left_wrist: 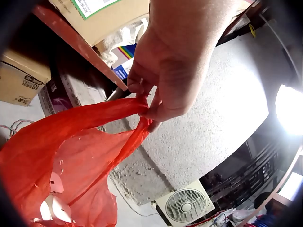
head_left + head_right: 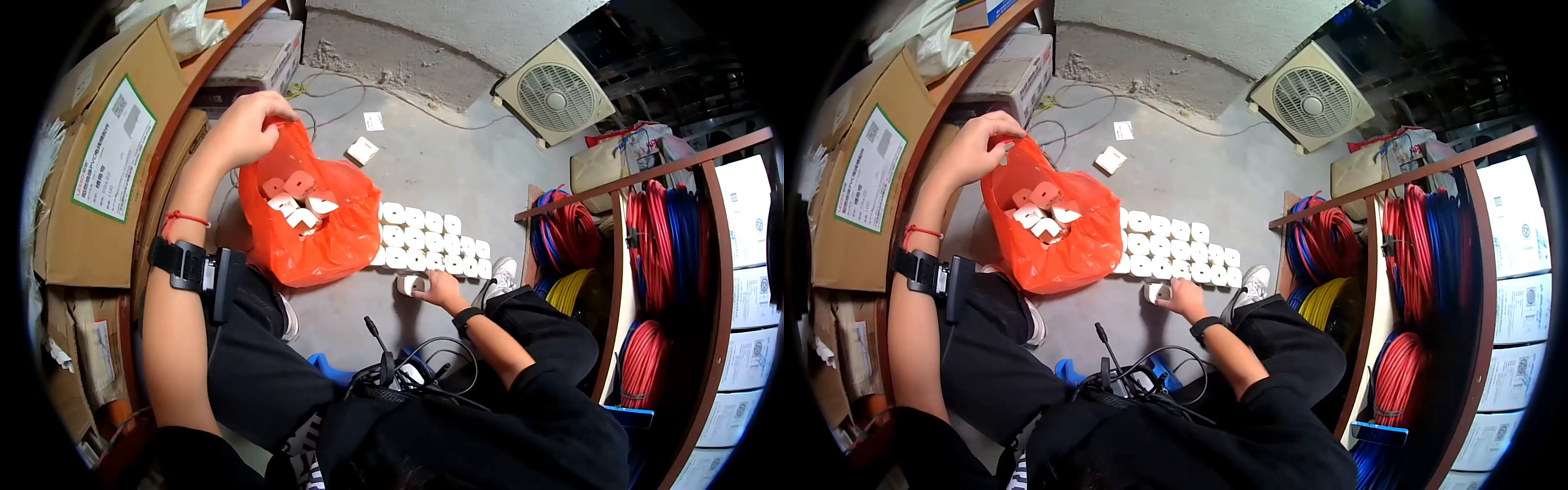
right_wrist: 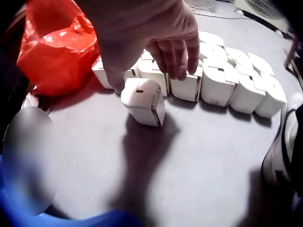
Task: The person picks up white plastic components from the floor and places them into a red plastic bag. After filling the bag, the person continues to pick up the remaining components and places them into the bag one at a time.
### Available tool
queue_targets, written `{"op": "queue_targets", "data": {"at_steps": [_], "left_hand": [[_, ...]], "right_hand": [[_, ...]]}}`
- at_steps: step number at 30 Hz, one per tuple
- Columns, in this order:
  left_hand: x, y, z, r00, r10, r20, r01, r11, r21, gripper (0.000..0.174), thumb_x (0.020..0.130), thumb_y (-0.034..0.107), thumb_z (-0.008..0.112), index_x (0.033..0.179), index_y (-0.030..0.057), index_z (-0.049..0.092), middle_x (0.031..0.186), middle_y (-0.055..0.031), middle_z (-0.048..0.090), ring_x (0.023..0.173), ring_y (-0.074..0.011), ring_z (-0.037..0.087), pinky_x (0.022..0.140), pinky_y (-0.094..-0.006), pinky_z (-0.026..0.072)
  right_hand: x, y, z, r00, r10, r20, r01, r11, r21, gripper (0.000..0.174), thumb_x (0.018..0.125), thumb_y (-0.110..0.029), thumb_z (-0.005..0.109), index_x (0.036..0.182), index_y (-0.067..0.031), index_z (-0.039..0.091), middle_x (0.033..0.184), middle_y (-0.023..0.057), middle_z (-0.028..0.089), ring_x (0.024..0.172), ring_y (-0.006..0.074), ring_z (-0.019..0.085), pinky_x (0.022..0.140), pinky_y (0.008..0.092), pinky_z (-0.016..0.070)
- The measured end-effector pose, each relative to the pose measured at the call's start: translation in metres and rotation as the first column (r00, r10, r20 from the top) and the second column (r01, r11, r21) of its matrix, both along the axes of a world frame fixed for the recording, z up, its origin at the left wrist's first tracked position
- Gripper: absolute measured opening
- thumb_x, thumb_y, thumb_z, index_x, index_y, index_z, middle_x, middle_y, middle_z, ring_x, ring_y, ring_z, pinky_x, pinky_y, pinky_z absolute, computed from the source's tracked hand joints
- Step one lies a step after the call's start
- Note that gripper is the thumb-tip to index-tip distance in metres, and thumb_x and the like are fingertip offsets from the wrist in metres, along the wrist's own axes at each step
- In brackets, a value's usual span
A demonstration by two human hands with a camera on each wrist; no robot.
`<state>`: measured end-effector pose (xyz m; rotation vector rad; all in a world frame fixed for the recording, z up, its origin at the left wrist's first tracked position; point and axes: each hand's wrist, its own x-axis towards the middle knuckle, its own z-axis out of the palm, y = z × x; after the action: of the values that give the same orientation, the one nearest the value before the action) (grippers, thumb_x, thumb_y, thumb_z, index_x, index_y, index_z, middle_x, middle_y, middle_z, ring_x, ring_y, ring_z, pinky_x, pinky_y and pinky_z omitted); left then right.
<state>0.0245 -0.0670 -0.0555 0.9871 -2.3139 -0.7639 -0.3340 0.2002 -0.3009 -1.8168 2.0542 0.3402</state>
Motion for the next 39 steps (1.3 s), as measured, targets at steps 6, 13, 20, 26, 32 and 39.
{"op": "queue_targets", "data": {"at_steps": [6,13,20,26,32,39], "left_hand": [[-0.001,0.002,-0.001,1.0,-0.011,-0.012,0.01,0.997,-0.077,0.026,0.069,-0.01,0.046,0.09,-0.0048,0.061,0.093,-0.0126,0.06,0.079,-0.0236,0.06,0.07,-0.0296,0.0479],[0.018,0.011,0.008,0.998,-0.009,0.069,0.005,0.998,0.056,0.028,0.07,-0.008,0.047,0.093,-0.0034,0.061,0.095,-0.012,0.059,0.092,-0.0234,0.057,0.084,-0.0305,0.0443],[0.024,0.008,0.013,0.997,0.011,0.07,-0.025,0.979,0.203,0.026,0.07,-0.003,0.047,0.092,-0.0045,0.061,0.094,-0.0132,0.059,0.09,-0.0242,0.058,0.081,-0.0296,0.0445],[0.022,0.003,0.01,1.0,-0.014,0.018,0.012,0.997,0.078,0.03,0.07,-0.006,0.046,0.096,-0.0046,0.061,0.094,-0.0096,0.058,0.08,-0.0148,0.055,0.067,-0.0232,0.0424],[0.017,0.001,0.017,0.999,0.05,0.021,-0.052,0.987,0.149,0.031,0.068,-0.007,0.046,0.095,-0.0041,0.062,0.094,-0.0101,0.059,0.076,-0.0155,0.056,0.065,-0.0239,0.0428],[0.021,0.0,0.019,0.997,0.063,0.04,-0.068,0.987,0.143,0.032,0.068,-0.007,0.046,0.096,-0.0044,0.061,0.093,-0.0097,0.06,0.07,-0.0148,0.053,0.062,-0.0238,0.0413]], "right_hand": [[0.025,0.0,-0.025,0.988,-0.151,0.013,0.151,0.989,-0.002,0.065,0.053,-0.051,0.075,0.09,0.0008,0.058,0.088,0.0171,0.062,0.084,0.0301,0.061,0.071,0.0393,0.0494],[0.036,-0.027,0.003,0.995,0.105,0.0,-0.104,0.993,0.05,0.053,0.049,-0.052,0.072,0.069,-0.0041,0.062,0.066,0.0136,0.062,0.061,0.0293,0.062,0.059,0.0384,0.0507],[0.13,-0.144,0.146,0.788,0.552,0.273,-0.331,0.753,-0.569,0.06,0.056,-0.027,0.075,0.104,-0.0027,0.048,0.092,0.0137,0.053,0.084,0.0307,0.056,0.068,0.0382,0.0484],[0.245,-0.254,0.135,0.812,0.54,0.221,-0.533,0.841,-0.099,0.016,0.08,-0.01,0.049,0.093,-0.0058,0.058,0.092,0.0117,0.061,0.084,0.0233,0.06,0.071,0.0337,0.0489],[0.285,-0.273,0.011,0.844,0.429,0.321,-0.237,0.836,-0.496,0.011,0.076,-0.013,0.054,0.082,-0.0064,0.059,0.074,0.0091,0.061,0.067,0.0242,0.06,0.059,0.0364,0.0484],[0.25,-0.259,0.047,0.691,0.569,0.446,-0.316,0.793,-0.52,0.01,0.072,-0.014,0.057,0.077,-0.0062,0.059,0.066,0.0087,0.059,0.06,0.0253,0.059,0.053,0.0368,0.0471]]}}
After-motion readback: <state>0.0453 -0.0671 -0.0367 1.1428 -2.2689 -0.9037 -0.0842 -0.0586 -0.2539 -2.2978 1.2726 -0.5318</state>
